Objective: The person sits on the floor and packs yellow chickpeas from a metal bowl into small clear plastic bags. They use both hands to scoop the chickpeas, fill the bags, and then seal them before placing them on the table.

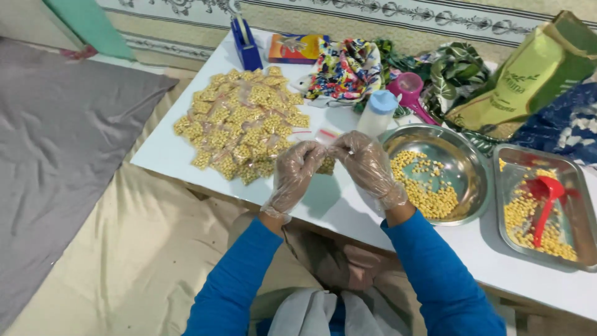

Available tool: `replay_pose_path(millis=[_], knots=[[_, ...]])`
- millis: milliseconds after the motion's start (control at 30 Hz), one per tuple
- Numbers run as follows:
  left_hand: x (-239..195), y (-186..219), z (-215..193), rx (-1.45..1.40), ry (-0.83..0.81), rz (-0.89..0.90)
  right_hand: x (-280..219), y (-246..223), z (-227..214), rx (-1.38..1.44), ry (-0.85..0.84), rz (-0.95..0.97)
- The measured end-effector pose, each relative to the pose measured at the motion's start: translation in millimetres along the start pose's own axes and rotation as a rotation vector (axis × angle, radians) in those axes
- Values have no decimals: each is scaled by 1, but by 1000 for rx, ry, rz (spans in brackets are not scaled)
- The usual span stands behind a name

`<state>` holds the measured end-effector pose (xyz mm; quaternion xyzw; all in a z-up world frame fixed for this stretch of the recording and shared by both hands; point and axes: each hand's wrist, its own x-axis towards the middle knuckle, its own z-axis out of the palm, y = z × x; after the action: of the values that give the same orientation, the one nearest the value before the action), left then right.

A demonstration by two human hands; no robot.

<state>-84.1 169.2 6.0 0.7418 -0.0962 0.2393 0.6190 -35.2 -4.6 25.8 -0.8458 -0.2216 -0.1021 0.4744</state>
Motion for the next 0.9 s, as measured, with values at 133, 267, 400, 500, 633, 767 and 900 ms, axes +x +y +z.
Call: replay_pose_path(millis=[133,267,400,500,633,767,900], knots=[[-7,-12,-37,136,39,32,17,5,46,79,-25,-101],[-10,-11,-59,260,77,69,38,26,87,86,-45,-225],[-10,-53,-76,475,189,122,56,33,113,128,-170,-211],[-3,-69,-96,557,296,211,80,49,127,28,-202,-58],[5,-70,-115,512,382,236,109,22,127,-44,-257,-63],[16,-96,-118,569,403,268,132,27,159,-29,-257,-104],[24,-104,-107,804,279,487,130,37,184,-10,-188,-167]])
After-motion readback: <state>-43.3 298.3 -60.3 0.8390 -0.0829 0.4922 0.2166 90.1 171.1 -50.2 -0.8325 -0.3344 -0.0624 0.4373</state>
